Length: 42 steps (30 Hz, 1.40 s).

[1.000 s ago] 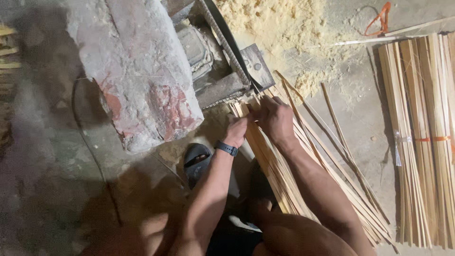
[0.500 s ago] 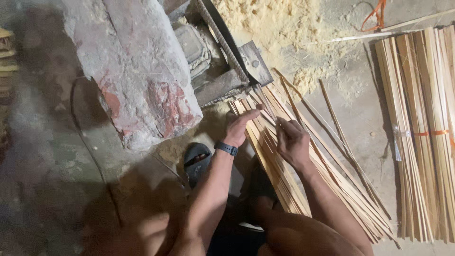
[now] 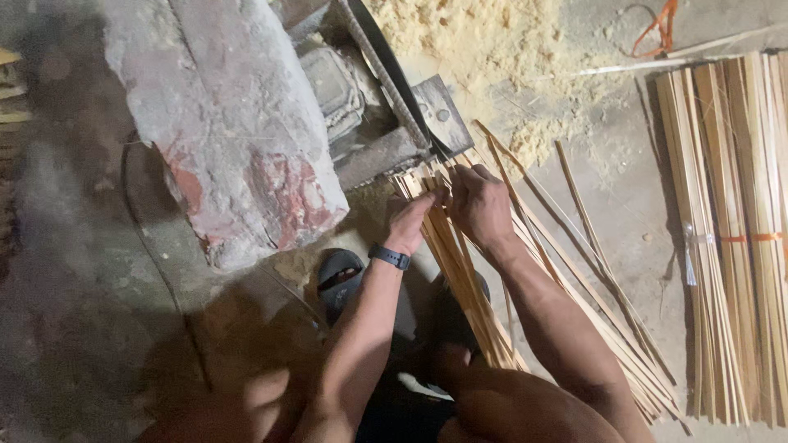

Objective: The person feeds thin wooden sticks into a stationary blade machine to shave their edges. They handle the sticks by hand, feeding them one by one or in small groups, and collect the finished pieces into a bundle.

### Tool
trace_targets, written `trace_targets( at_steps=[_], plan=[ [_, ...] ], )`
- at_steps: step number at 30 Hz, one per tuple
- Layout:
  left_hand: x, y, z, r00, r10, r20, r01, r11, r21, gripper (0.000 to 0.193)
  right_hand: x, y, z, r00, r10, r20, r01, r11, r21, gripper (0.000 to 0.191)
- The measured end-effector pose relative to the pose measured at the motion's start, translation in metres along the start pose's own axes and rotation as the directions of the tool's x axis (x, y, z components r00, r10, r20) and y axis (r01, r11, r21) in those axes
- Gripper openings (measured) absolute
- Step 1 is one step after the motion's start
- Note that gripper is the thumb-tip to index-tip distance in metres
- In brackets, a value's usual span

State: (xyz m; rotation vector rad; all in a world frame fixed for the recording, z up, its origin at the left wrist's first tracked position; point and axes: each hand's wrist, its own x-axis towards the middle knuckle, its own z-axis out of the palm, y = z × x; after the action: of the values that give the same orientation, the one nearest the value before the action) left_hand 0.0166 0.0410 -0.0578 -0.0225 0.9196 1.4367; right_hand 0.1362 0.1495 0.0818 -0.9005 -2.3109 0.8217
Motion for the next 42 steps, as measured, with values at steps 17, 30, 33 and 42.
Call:
trace_targets(
  at_steps=[17,30,33,42],
  plan=[
    [-0.009,0.008,0.014,0.976,0.134,-0.171,-0.102,0.978,0.184,0.026,-0.072,0.012,-0.027,0.988,0.135,0.081,-0.127,0.987,-0.096,0.022],
    [-0.001,-0.001,-0.012,0.989,-0.088,-0.118,0.120,0.948,0.294,0.044,-0.045,0.010,-0.024,0.999,-0.046,-0.004,0.045,0.992,-0.117,0.014],
    [0.001,-0.004,-0.014,0.995,-0.039,-0.094,0.061,0.969,0.239,0.044,-0.026,-0.001,-0.014,0.999,-0.016,-0.034,0.013,0.997,-0.073,0.012],
    [0.002,-0.005,-0.009,0.999,0.019,-0.045,-0.016,0.998,0.060,0.036,-0.001,-0.014,-0.016,0.996,0.039,0.076,-0.033,0.996,-0.087,0.013]
  ],
)
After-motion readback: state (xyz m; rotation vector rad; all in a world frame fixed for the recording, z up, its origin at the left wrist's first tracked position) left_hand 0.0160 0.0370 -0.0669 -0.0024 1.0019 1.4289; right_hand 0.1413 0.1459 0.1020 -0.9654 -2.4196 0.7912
